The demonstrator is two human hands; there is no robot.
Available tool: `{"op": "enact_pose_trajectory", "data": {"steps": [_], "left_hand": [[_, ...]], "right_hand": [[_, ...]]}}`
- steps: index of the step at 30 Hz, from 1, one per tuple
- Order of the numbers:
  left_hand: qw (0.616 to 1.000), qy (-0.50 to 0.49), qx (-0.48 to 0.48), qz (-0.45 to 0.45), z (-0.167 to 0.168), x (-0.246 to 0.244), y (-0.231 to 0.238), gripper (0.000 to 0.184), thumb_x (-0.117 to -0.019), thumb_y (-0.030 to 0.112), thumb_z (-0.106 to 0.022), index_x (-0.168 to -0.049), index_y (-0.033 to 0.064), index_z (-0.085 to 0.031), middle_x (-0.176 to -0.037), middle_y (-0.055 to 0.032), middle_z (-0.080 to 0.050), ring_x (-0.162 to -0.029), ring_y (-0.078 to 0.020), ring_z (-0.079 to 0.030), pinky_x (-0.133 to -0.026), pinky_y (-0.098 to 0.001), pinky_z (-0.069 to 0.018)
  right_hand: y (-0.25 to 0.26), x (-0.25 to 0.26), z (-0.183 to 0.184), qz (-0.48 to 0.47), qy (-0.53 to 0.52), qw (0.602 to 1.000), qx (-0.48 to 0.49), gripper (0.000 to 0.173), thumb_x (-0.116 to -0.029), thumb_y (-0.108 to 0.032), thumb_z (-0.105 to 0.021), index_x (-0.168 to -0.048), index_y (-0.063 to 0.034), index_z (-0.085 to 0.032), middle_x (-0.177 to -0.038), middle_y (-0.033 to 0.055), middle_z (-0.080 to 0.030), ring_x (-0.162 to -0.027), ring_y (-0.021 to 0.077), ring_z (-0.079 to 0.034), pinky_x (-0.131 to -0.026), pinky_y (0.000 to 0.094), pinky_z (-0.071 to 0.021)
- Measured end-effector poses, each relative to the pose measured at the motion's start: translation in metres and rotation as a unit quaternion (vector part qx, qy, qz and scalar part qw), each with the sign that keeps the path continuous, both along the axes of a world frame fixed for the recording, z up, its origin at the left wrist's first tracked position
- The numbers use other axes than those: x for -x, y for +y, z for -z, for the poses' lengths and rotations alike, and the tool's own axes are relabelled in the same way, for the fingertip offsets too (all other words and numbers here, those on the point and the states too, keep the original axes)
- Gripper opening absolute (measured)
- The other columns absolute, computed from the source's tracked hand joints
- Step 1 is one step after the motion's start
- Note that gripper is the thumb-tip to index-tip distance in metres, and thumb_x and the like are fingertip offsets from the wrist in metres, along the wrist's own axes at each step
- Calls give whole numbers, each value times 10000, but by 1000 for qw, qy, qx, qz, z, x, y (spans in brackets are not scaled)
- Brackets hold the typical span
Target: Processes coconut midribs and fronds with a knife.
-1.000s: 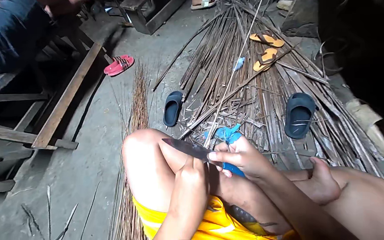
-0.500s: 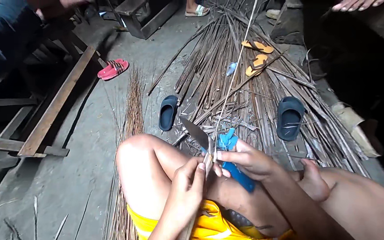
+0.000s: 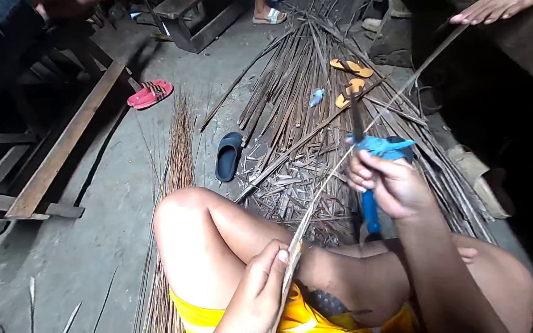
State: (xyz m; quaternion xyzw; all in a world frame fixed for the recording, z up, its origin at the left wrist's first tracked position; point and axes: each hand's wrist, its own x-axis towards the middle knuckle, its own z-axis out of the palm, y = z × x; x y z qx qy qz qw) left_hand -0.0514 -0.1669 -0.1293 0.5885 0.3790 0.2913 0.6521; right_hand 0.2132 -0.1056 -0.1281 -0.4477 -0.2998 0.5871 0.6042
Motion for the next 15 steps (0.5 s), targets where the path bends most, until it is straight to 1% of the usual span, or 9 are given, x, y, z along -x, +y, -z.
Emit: {"op": "enact_pose_trajectory", "data": {"steps": [1,2,4,5,7,9,12,13,15], "left_hand": [[1000,9,-6,-6,2,0,0,262,-1109,177,-324,-1026,90,-557,-671,108,-443,-515,49,-401,-478,-131,-372],[999,23,-20,-19,5,-1,2,265,-1112,187,-326,-1038,84,-559,-687,102,-452,-529,48,-416,-492,-131,-388],[996,55,-54,-43,8,-5,8,276,-1107,184,-335,-1030,64,-571,-704,92,-488,-563,49,-467,-537,-134,-430],[995,60,-65,-44,8,-7,11,281,-1107,184,-335,-1029,56,-573,-706,89,-497,-568,52,-476,-544,-131,-438],[994,58,-83,-43,8,-10,15,279,-1111,192,-332,-1011,58,-556,-697,86,-477,-555,48,-455,-526,-130,-417],[989,63,-117,-58,7,-13,16,290,-1111,200,-348,-986,50,-563,-674,82,-466,-545,51,-442,-515,-121,-400],[979,64,-177,-75,9,-12,21,307,-1103,194,-394,-965,17,-604,-686,69,-520,-594,69,-497,-579,-106,-440],[979,57,-182,-75,9,-12,22,295,-1096,181,-410,-965,10,-610,-696,69,-528,-609,74,-507,-597,-105,-449],[985,26,-157,-73,8,-11,25,215,-1049,128,-446,-938,28,-601,-672,111,-501,-582,99,-476,-556,-87,-416]], "right_hand": [[-1,-3,-2,8,-17,1000,-4,320,-1075,-100,-320,-1165,-112,-627,-608,-73,-549,-480,7,-509,-489,147,-471],[-5,-2,-4,-13,-30,999,-4,301,-1056,-93,-327,-1129,-129,-618,-608,-70,-579,-478,5,-526,-489,144,-479],[-13,10,-6,-111,-24,994,8,221,-1019,-71,-377,-1048,-139,-585,-632,-75,-635,-492,-14,-558,-496,125,-484],[-16,18,-5,-170,-2,985,10,185,-1002,-71,-405,-1043,-129,-575,-649,-78,-652,-500,-22,-570,-496,117,-482],[-17,33,4,-280,60,958,6,190,-999,-99,-450,-1136,-106,-582,-691,-90,-674,-522,-34,-580,-499,113,-477],[-17,43,15,-351,117,929,-1,185,-1005,-123,-473,-1148,-120,-589,-692,-95,-660,-511,-31,-570,-487,121,-475],[-19,52,21,-400,174,900,3,129,-983,-141,-518,-963,-190,-635,-668,-103,-658,-503,-47,-563,-472,109,-455],[-20,53,22,-405,186,895,4,135,-978,-143,-531,-926,-202,-641,-665,-108,-654,-504,-52,-561,-471,106,-451],[-19,53,27,-413,203,888,-5,102,-979,-162,-571,-923,-213,-639,-668,-117,-649,-504,-56,-558,-467,102,-445]]}}
